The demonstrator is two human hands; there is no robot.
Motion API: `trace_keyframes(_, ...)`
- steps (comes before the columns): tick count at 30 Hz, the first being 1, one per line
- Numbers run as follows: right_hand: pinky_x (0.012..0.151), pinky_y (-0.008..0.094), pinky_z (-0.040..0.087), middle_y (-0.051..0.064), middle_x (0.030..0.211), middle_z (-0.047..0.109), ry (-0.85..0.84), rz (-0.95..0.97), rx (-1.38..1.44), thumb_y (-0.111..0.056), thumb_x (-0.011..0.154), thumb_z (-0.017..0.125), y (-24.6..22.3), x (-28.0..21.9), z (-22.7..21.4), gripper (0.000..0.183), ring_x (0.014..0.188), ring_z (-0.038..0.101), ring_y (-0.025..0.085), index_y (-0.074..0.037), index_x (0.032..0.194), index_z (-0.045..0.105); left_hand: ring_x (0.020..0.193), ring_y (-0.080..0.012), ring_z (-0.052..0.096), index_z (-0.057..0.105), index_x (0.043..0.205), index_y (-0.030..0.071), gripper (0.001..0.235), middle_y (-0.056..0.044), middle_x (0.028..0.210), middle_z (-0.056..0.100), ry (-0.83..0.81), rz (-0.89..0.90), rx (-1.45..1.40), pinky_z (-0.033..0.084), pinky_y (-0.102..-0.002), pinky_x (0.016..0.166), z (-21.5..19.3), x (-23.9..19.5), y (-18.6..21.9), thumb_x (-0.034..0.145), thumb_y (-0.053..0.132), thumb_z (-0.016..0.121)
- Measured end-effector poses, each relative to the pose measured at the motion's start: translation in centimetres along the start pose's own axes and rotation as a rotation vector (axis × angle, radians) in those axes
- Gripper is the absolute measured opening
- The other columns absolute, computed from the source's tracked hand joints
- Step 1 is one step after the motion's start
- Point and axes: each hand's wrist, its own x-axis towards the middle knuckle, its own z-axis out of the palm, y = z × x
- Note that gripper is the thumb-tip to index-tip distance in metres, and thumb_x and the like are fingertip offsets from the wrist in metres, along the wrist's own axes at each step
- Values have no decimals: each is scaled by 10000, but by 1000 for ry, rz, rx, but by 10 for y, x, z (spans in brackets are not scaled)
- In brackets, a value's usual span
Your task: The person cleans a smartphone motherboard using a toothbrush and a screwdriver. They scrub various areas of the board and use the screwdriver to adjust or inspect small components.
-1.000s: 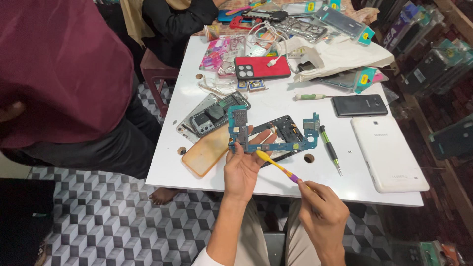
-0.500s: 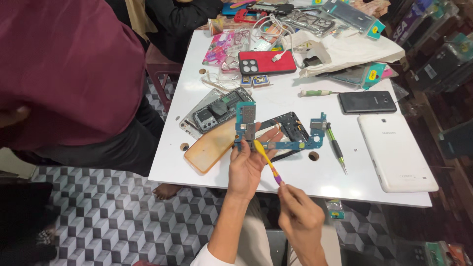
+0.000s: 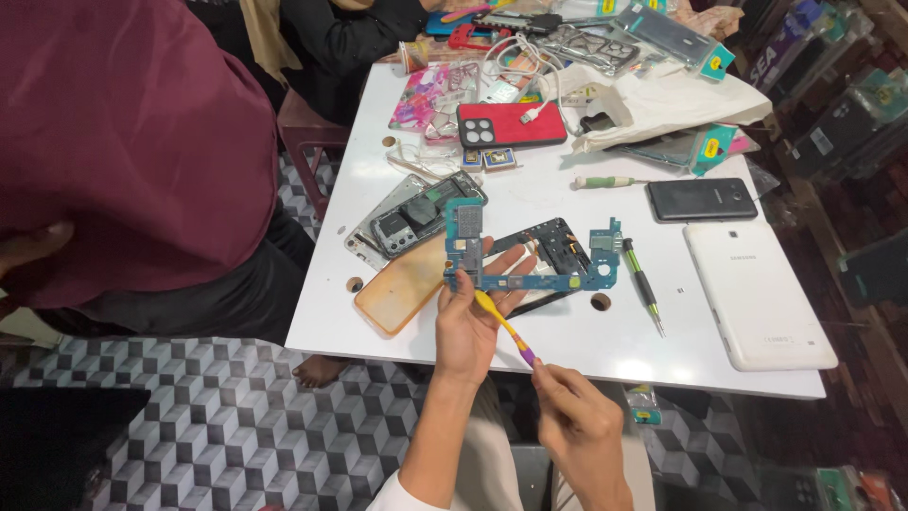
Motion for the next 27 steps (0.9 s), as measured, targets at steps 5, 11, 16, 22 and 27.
trace_keyframes(5,483,223,403,51,684,686,16,101,47,38,821,718,5,7,-17,311,516,552,82,7,1128,754,1359,-387,546,376,1501,21,551,-301,1458,536,34,44,21,516,-421,1058,5,0,4,1090,387,357)
trace_keyframes(11,477,208,337,23,623,598,164,191,104,-39,912,683,23,12,-27,212,533,468,30,27,1106,737,1356,-379,555,387,1489,24,549,-296,1439,546,56,52,6,510,-438,1085,4,1,1,1075,385,374)
trace_keyframes(16,491,210,337,36,638,598,163,164,14,-46,934,703,31,41,-33,147,556,466,53,34,1049,748,1319,-379,564,388,1496,5,551,-309,1437,550,30,57,15,520,-438,1054,0,1,-3,1091,378,379)
trace_keyframes(22,507,198,452,50,853,727,40,-41,119,15,811,742,24,56,-30,249,656,624,38,-21,1057,759,1325,-382,582,383,1490,16,554,-288,1424,558,20,51,19,540,-436,1058,4,0,0,1078,388,367)
trace_keyframes(27,477,228,421,54,789,725,0,9,-14,-19,776,821,18,50,-25,271,527,577,87,-49,1045,795,1341,-398,563,377,1510,10,575,-302,1449,541,24,30,74,520,-451,1045,1,0,-2,1093,405,361)
